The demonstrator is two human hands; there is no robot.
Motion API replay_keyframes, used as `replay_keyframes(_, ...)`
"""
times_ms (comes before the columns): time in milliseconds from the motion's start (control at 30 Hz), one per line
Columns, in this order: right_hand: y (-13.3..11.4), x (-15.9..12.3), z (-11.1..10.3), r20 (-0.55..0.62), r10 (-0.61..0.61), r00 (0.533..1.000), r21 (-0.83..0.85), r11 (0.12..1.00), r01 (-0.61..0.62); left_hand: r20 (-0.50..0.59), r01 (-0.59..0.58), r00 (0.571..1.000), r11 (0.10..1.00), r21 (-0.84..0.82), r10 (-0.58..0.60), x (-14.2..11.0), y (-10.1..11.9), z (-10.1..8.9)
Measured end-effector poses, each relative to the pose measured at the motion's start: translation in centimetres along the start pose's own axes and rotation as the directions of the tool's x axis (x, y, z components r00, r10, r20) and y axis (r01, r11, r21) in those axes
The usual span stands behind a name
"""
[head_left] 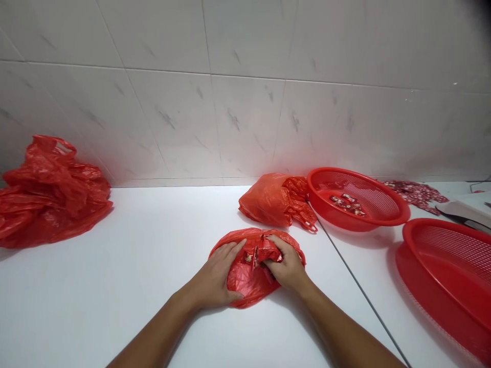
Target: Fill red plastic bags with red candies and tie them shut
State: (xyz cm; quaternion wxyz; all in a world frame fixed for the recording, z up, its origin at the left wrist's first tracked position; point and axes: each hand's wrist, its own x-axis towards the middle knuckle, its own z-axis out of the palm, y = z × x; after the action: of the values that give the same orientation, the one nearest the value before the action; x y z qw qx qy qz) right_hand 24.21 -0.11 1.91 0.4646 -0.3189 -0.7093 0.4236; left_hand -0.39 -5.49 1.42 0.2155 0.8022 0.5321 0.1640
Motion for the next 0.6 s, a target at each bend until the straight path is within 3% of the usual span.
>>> replay_keyframes(200,1.3,-0.1,0.4,-0.200,0.018,0.980,-0.072,0.997,-0.034,0.022,0.034,0.999,0.999,0.032,-0.034,-0.3,0.8,-0.1)
replay_keyframes(300,1.5,-0.3,0.5,-0.252,0.037,0.967,-0.122,0.990,-0.070,-0.017,0.063,0.998,0.998,0.018,-0.063,-0.4,1.1,-0.3)
replay_keyframes(467,1.5,-0.4,0.3,-0.203,0.035,0.979,0.028,0.999,-0.030,-0.090,0.077,0.993,0.997,0.010,-0.076,-0.3,1.4,-0.6)
replay_keyframes(600,1.6,-0.5,0.7,-0.136,0.020,0.990,0.065,0.998,-0.011,-0.052,0.030,0.998,1.000,-0.003,-0.030,-0.3,1.6,-0.7)
